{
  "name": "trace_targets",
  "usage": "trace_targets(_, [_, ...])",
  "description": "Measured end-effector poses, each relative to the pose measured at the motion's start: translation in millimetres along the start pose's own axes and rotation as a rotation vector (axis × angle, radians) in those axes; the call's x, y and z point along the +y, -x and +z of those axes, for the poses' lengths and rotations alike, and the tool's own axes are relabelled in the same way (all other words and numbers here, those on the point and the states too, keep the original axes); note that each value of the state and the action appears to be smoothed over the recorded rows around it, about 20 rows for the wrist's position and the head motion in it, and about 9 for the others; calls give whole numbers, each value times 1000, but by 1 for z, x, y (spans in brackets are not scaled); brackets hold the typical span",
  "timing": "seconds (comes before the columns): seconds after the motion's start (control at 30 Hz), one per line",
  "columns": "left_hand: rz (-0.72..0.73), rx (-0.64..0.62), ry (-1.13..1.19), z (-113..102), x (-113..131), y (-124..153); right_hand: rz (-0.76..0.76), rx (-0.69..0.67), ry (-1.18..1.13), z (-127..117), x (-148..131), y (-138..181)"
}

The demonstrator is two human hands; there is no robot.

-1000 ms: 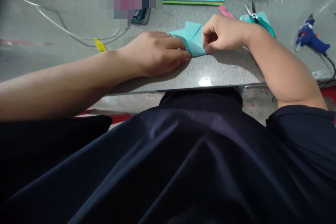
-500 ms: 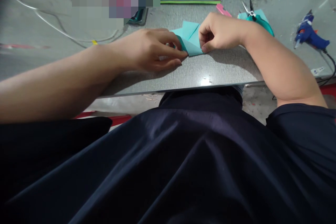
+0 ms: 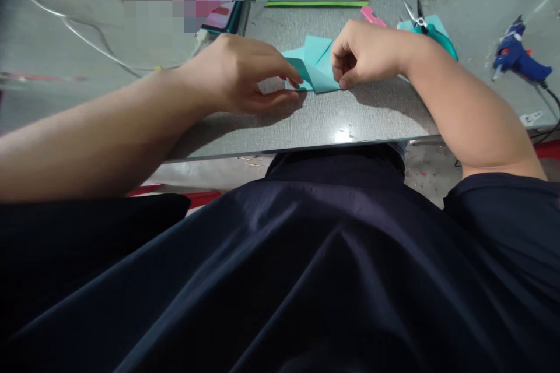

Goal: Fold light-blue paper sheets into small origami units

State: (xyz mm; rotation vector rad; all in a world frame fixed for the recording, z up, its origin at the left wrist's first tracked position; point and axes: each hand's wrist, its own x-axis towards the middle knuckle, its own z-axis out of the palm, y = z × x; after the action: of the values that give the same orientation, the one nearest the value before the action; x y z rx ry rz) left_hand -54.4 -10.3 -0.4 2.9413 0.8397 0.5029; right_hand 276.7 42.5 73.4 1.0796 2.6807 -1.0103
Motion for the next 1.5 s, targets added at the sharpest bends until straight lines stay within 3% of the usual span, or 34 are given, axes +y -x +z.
trace_targets(0.3, [-97,-19,-36,15,1,-10,163,39,41,3,-6,0])
trace_targets(0.57, [-257,48,138,17,4,-12,175,75,65,7,-15,-3])
trace_targets(0.9, [-212,111,229,29,-22,-3,127,93,74,10,-15,-7])
trace_targets(1.03, [-252,161,265,31,-20,-6,167,102,28,11,-23,-9])
trace_targets(1.23, [-315,109,255,21,-11,-9,221,167,126,12,-35,-14])
trace_targets(1.5, [-241,73,193,22,-12,-10,306,249,237,19,-45,-22])
